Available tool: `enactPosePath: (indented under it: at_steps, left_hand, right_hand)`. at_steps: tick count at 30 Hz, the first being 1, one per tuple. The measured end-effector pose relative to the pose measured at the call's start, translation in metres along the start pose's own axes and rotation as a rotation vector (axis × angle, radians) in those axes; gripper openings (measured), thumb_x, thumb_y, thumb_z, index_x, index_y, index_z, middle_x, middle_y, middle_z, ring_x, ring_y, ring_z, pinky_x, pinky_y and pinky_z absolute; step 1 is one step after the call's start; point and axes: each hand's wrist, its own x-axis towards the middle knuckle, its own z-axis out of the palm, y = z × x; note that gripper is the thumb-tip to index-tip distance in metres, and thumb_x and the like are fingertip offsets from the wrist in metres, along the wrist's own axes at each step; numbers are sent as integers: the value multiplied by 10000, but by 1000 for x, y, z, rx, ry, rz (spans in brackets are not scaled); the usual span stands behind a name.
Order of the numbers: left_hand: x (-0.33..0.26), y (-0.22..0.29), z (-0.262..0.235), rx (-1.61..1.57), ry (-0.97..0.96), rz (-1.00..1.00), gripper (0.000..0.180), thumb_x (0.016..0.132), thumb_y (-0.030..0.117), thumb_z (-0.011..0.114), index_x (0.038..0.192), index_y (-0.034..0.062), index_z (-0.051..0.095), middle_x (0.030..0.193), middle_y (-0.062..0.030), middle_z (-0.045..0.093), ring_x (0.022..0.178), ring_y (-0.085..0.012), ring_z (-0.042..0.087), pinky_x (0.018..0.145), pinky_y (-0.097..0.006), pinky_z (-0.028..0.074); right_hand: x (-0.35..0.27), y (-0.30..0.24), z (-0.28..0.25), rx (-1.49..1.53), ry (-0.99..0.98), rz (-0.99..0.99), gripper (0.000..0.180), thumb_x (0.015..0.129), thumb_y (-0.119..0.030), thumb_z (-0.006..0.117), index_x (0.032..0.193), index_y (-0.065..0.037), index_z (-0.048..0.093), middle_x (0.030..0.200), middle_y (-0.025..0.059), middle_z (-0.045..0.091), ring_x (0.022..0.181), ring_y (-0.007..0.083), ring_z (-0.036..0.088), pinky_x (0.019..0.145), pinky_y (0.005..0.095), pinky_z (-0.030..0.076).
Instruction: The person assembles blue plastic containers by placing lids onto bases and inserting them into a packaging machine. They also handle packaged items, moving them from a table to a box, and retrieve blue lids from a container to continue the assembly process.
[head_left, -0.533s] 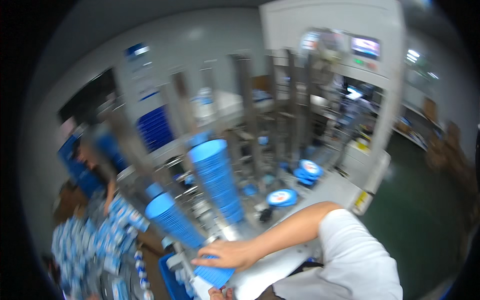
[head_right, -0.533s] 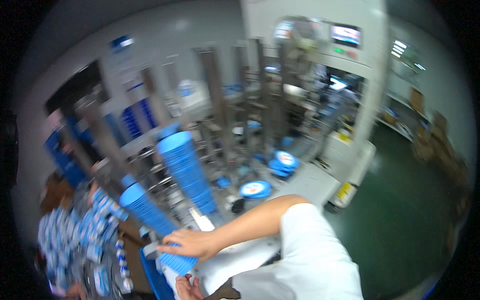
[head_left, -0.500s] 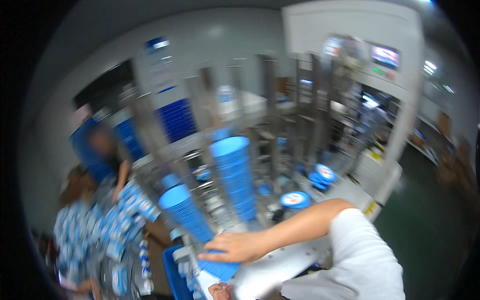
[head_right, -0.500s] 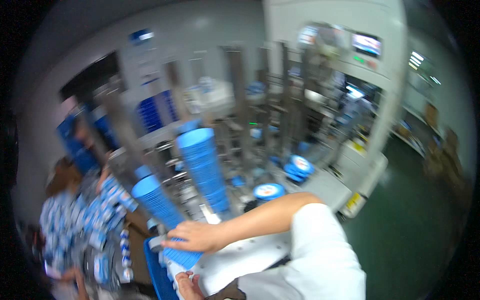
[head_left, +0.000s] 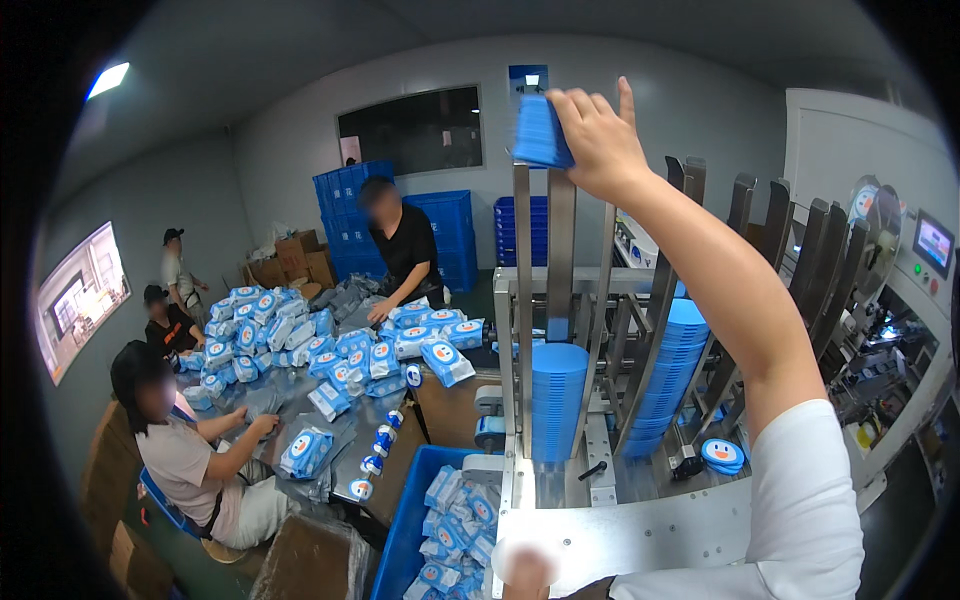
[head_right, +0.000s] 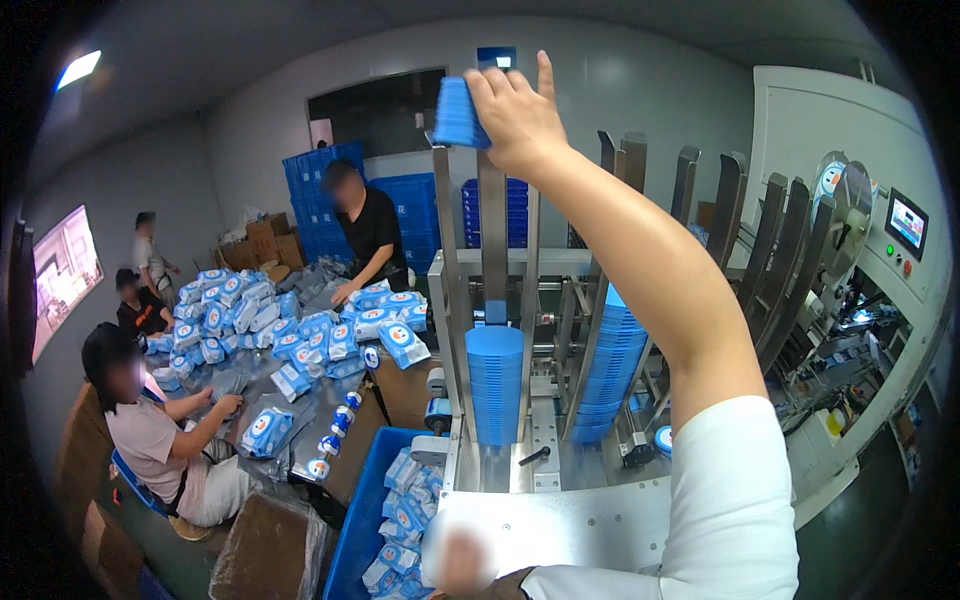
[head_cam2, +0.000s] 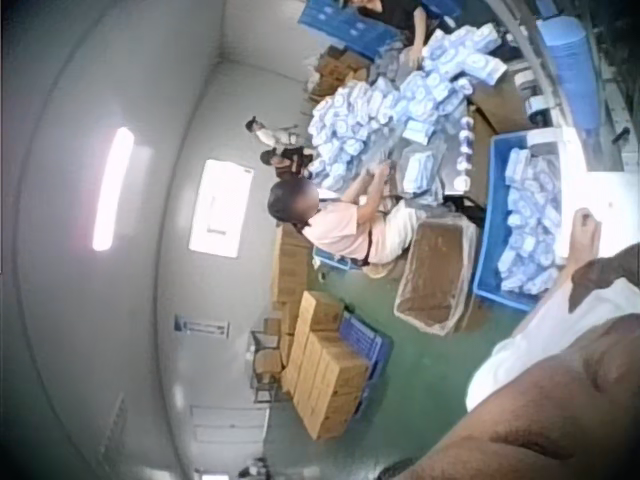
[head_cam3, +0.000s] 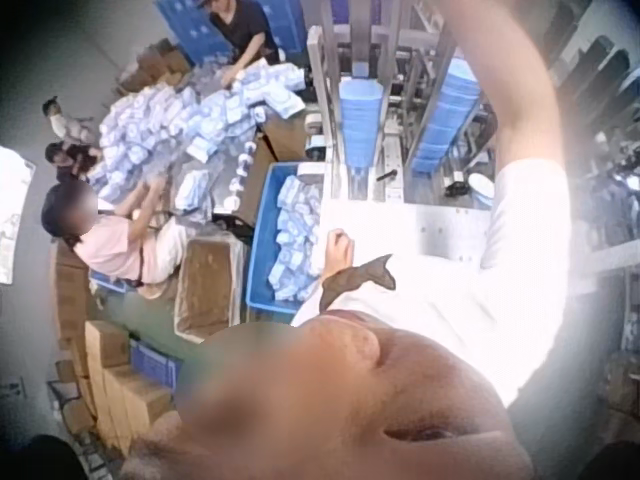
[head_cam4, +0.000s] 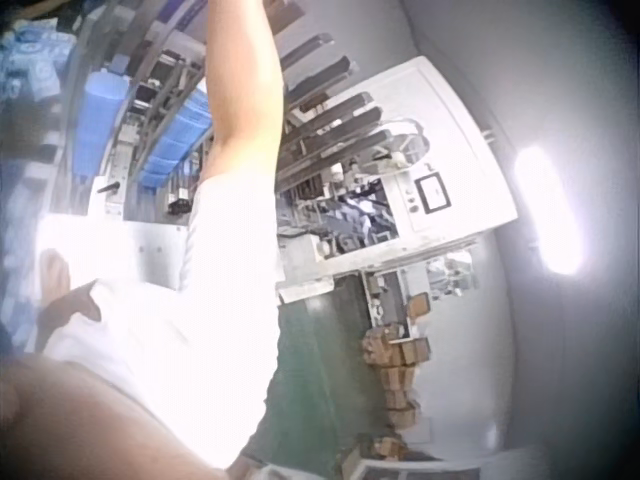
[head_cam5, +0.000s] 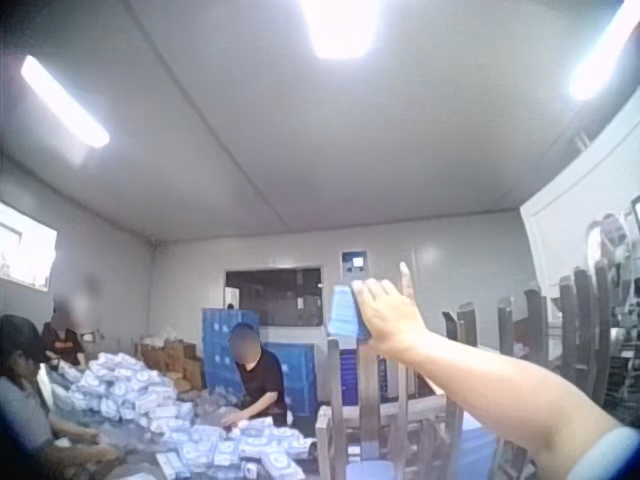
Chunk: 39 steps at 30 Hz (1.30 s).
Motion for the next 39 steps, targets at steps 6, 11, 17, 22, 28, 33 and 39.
enactPosePath:
  at_steps: [6,11,17,22,28,33,39]
  left_hand:
    - [121,103,-57,-74,-254,-20,202,716,44,547,914,8,564,929,-198,547,932,-389,510,836,-495,411]
    - [129,113,-73,-123,-236,-95,190,694,13,553,882,17,582,905,-196,544,943,-401,490,827,-494,408]
    - [135,130,-101,-107,-85,-81,140,702,16,559,841,8,578,804,-167,563,739,-364,548,675,-434,452]
    - [106,155,-141,-244,-112,-126,112,734,61,611,843,39,622,788,-135,613,725,-313,600,631,-392,485]
    - [9,156,-111,-319,-427,-105,70,749,117,641,754,78,584,694,-85,564,618,-276,577,542,-348,470]
    - [-3,208,-37,-216,-771,-63,107,796,228,641,852,139,624,815,-27,538,768,-222,568,599,-336,488]
    - [7,288,127,-116,-1122,-257,325,820,363,601,929,59,638,981,-150,621,863,-341,610,722,-448,494]
  right_hand:
    - [-170,-6,21,-50,-397,-279,775,655,-293,755,1283,-9,401,1086,132,554,1085,269,529,1115,533,100]
    - [-247,-41,8,244,-522,-139,923,757,-659,532,1385,-22,307,1364,231,373,1296,315,342,1111,528,79]
    - [-372,-91,18,138,-1022,-249,885,782,-579,570,1461,-150,199,1525,181,0,1411,310,-68,1108,533,19]
    - [-346,-103,3,563,-1438,-137,418,812,-364,577,1107,-69,598,1058,256,605,1045,347,583,870,465,461]
    - [-369,-58,5,1163,-1170,397,350,821,-198,593,1126,-26,582,1024,167,647,940,271,634,811,358,496]
    - [-419,16,-137,1479,-1353,240,359,863,-251,591,1138,-20,574,1090,142,627,1004,251,606,871,362,464]
    - [-503,143,-260,1378,-1523,229,411,854,-280,610,1172,-25,563,1073,153,621,996,299,595,858,369,461]
